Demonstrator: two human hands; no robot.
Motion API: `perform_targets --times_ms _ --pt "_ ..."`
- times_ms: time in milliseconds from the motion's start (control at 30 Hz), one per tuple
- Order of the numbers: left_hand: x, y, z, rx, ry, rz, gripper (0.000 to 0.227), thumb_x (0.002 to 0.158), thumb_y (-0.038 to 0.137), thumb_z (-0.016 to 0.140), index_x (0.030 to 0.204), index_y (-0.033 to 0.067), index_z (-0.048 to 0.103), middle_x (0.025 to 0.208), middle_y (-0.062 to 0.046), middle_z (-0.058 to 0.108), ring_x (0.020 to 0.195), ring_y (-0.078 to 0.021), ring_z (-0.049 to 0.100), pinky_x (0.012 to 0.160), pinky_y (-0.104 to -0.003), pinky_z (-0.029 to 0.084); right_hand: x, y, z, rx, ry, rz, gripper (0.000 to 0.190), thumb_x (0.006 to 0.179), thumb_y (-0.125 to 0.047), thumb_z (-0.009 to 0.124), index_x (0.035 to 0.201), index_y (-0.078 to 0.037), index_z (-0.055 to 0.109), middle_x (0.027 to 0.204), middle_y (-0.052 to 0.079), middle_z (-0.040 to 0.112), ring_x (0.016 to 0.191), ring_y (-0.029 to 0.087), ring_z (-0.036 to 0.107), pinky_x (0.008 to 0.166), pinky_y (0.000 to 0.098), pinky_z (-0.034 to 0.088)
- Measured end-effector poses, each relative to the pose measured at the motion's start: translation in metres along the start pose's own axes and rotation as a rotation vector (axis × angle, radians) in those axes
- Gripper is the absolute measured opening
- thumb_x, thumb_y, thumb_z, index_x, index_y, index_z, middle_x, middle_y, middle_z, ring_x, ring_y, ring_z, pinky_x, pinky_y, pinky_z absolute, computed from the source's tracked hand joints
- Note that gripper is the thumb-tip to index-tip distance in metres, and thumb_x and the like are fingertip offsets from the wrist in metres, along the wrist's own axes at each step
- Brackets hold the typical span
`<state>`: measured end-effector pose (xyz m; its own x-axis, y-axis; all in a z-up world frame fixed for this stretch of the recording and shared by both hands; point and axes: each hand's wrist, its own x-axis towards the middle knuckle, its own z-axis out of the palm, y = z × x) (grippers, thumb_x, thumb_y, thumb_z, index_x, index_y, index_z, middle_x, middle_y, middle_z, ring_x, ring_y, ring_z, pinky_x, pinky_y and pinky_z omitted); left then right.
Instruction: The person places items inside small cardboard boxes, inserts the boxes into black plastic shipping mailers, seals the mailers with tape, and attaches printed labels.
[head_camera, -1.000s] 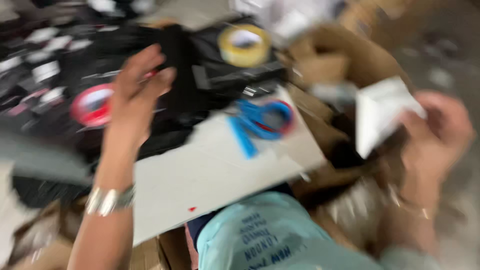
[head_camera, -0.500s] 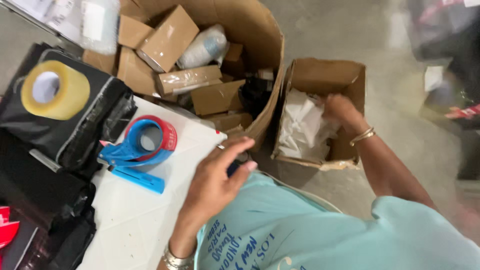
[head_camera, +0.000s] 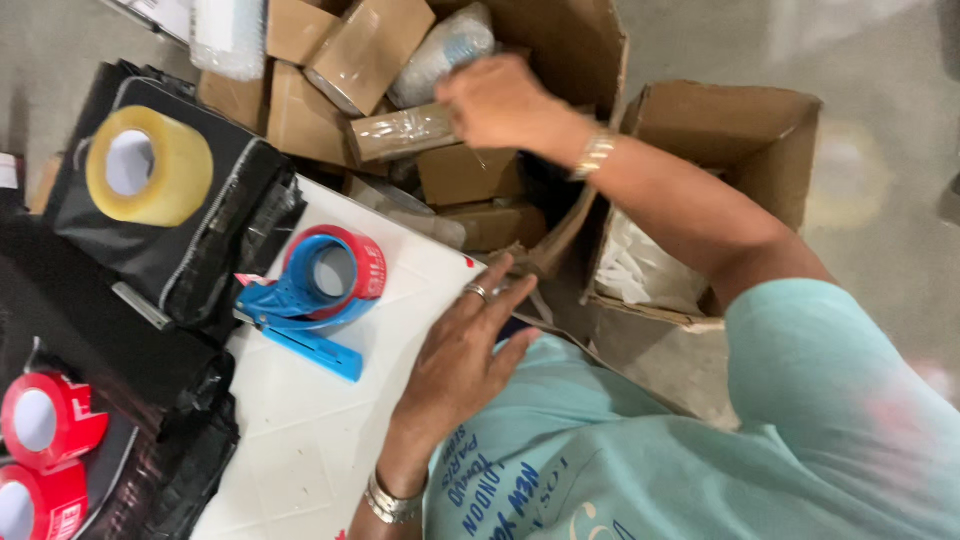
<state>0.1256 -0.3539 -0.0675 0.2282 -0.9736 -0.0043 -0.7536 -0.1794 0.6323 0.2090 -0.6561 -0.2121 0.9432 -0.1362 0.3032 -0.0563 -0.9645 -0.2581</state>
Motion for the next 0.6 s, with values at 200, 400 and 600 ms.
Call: perform_targets --times_ms 200,400,600 --pt "-0.016 0.008 -0.026 -0.005 0.007 -0.024 0.050 0.094 0.023 0.070 0.140 0.0070 0.058 0.152 -0.022 0.050 0.137 -0.0408 0.050 0.109 -0.046 0.043 0.055 -0.030 0.196 -0.118 -0.293 -0.102 0.038 0.092 -0.028 0.067 0.121 -0.003 0.067 0.105 0.018 0.075 0.091 0.034 0.075 0.074 0.0533 0.058" --pt "-0.051 0.009 -0.058 -0.015 0.150 -0.061 0.047 0.095 0.024 0.072 0.138 0.0082 0.061 0.150 -0.019 0.056 0.131 -0.0385 0.059 0.106 -0.045 0.048 0.028 -0.044 0.261 -0.457 -0.142 0.203 0.088 0.087 -0.056 0.058 0.151 -0.001 0.032 0.126 0.039 0.058 0.112 0.056 0.057 0.087 0.0737 0.040" --pt "-0.078 0.011 -0.069 -0.003 0.250 -0.075 0.046 0.094 0.022 0.073 0.137 0.0082 0.063 0.147 -0.017 0.059 0.124 -0.0369 0.064 0.099 -0.044 0.052 0.014 -0.048 0.248 -0.447 -0.117 0.124 0.095 0.091 -0.055 0.057 0.166 -0.007 0.025 0.129 0.030 0.055 0.120 0.045 0.051 0.103 0.0665 0.033"
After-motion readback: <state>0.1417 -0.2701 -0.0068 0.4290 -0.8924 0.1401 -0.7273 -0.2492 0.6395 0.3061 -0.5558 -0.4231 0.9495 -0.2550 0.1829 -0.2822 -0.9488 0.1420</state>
